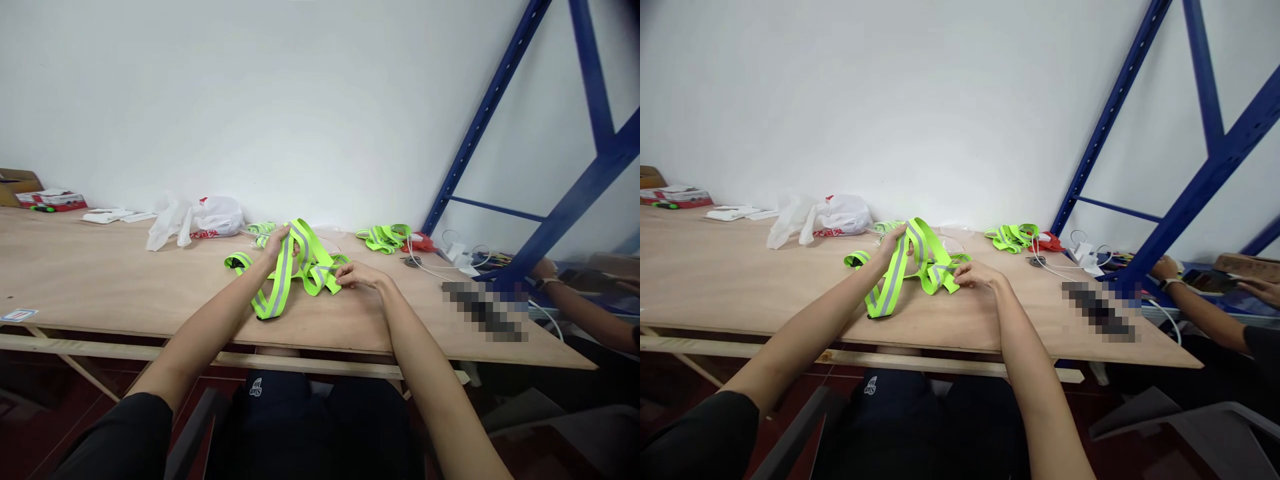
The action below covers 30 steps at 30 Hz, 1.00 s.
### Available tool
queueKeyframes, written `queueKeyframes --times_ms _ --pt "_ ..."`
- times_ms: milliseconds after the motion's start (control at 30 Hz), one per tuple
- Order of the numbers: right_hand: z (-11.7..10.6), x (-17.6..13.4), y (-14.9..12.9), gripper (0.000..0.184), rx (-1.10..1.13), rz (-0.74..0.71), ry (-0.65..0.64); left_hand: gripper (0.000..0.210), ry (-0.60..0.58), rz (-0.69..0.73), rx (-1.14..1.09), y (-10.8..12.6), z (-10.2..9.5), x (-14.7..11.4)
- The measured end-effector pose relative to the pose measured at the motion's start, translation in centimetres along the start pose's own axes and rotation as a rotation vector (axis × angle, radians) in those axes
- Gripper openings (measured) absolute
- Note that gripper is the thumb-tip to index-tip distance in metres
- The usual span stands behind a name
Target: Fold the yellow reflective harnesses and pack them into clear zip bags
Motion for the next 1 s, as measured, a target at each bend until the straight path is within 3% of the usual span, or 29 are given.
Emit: queueKeyframes --times_ms 267,467,633,833,933,1000 --pt "-4.0 -1.1 -1.5 0.017 0.348 -0.328 0.32 0.023 0.078 0.061 -0.079 1.7 -1.6 0.3" --pt "-5.4 -1.8 -1.3 0.024 0.319 -0.367 0.509 0.023 0.126 0.089 -0.126 2.6 -2.6 0.5" --pt "-6.7 -2.8 -1.0 0.028 0.068 -0.293 0.714 0.024 0.124 0.083 -0.12 2.5 -3.0 0.6" --pt "-8.1 -5.5 -2.0 0.03 -0.307 -0.205 1.144 0.024 0.105 0.069 -0.095 2.4 -2.4 0.4" --pt "-8.1 -6.9 -3.3 0.03 -0.635 -0.214 1.353 0.026 0.075 0.039 -0.072 2.3 -2.0 0.3" --pt "-8.0 -7.4 -3.9 0.028 -0.834 -0.239 1.424 0.029 0.047 0.007 -0.054 2.0 -1.8 0.3"
Point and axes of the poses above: each hand's wrist, its own x-axis towards the middle knuckle, its own z-axis out of the palm, y = z × x, the point moved 6 cm from there along x, towards the middle knuckle, and after that the axes turned 1 degree about z, right-handed, at the moved point
